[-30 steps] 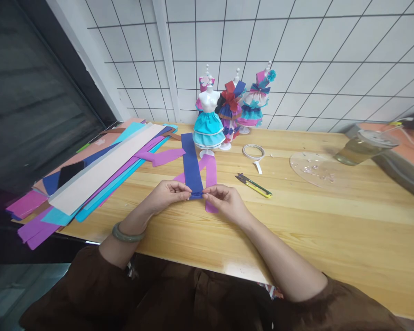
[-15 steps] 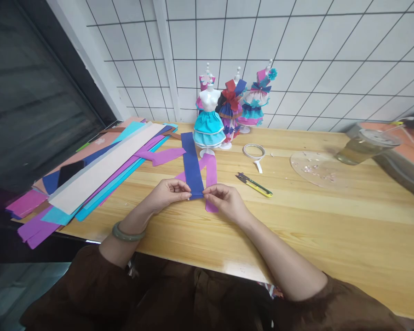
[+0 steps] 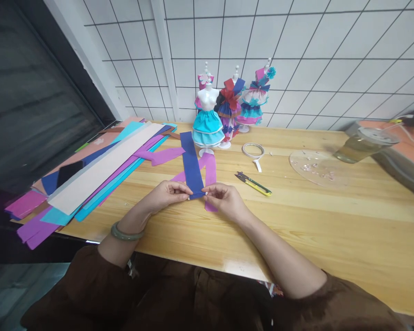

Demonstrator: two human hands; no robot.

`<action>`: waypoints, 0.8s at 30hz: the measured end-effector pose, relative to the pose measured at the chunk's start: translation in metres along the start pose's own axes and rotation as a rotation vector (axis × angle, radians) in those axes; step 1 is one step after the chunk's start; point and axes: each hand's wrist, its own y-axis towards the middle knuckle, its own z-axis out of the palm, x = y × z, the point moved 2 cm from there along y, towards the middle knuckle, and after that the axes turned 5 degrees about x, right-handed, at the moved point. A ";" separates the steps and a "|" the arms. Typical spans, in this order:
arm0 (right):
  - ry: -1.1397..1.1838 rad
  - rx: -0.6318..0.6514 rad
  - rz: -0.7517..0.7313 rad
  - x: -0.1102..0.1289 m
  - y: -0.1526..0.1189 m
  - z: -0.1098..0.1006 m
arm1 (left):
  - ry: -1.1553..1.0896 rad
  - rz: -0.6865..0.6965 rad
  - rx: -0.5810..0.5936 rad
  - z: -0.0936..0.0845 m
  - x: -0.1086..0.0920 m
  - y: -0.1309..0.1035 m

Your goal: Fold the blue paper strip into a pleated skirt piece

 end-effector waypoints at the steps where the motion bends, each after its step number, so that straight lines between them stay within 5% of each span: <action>1: -0.004 -0.002 -0.005 -0.001 0.000 0.000 | -0.003 -0.010 -0.001 0.000 0.000 0.000; 14: -0.082 -0.021 -0.051 -0.006 0.001 0.002 | -0.002 -0.028 -0.133 0.005 0.002 0.004; 24: -0.009 -0.032 -0.018 -0.004 0.002 0.002 | 0.008 -0.030 -0.119 0.005 0.002 0.004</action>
